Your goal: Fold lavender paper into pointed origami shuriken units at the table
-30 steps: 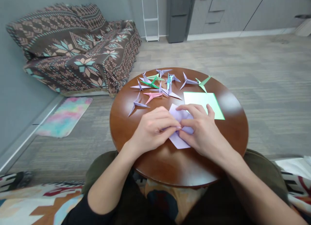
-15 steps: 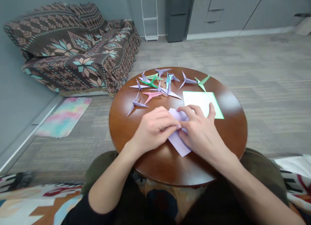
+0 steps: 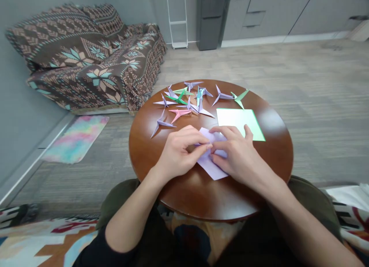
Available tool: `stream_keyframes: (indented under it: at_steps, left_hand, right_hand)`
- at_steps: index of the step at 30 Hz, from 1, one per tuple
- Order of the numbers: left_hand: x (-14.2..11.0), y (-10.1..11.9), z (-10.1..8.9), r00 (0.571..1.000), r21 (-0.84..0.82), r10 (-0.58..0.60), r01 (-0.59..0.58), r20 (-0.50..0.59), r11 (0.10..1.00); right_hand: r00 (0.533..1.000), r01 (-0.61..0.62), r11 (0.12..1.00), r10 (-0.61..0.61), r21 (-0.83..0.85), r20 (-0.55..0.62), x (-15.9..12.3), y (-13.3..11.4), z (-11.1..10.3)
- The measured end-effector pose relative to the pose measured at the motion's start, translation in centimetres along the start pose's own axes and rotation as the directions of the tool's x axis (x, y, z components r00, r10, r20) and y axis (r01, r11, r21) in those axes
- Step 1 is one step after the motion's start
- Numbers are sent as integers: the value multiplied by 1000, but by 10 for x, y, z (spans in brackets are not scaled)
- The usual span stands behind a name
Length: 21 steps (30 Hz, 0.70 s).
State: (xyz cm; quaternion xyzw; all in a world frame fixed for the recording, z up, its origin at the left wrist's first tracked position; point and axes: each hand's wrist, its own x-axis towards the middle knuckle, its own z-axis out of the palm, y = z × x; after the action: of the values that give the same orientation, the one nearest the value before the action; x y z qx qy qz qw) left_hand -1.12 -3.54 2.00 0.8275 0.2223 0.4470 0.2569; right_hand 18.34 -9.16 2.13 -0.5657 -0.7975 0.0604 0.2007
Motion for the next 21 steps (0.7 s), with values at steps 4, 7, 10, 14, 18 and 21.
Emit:
stream_keyframes:
  at_steps: [4, 7, 10, 14, 18, 21]
  left_hand:
    - [0, 1, 0, 998, 18, -67, 68, -22, 998]
    - [0, 1, 0, 995, 63, -100, 100, 6, 993]
    - [0, 2, 0, 991, 141, -112, 100, 76, 985]
    - [-1, 3, 1, 987, 189, -105, 81, 122, 979]
    - [-3, 2, 2, 984, 221, -64, 26, 167, 975]
    - [-3, 3, 2, 980, 221, -50, 7, 190, 975]
  right_hand:
    - [1000, -23, 984, 23, 179, 4, 2, 4, -3]
    - [999, -39, 979, 42, 202, -8, 3, 5, -4]
    - [998, -41, 982, 49, 187, -37, 3, 5, -6]
    - [995, -8, 984, 25, 177, -96, 2, 3, -7]
    - [991, 44, 996, -34, 74, -131, 0, -1, -6]
    - [986, 80, 997, -78, 10, -150, -2, -5, -6]
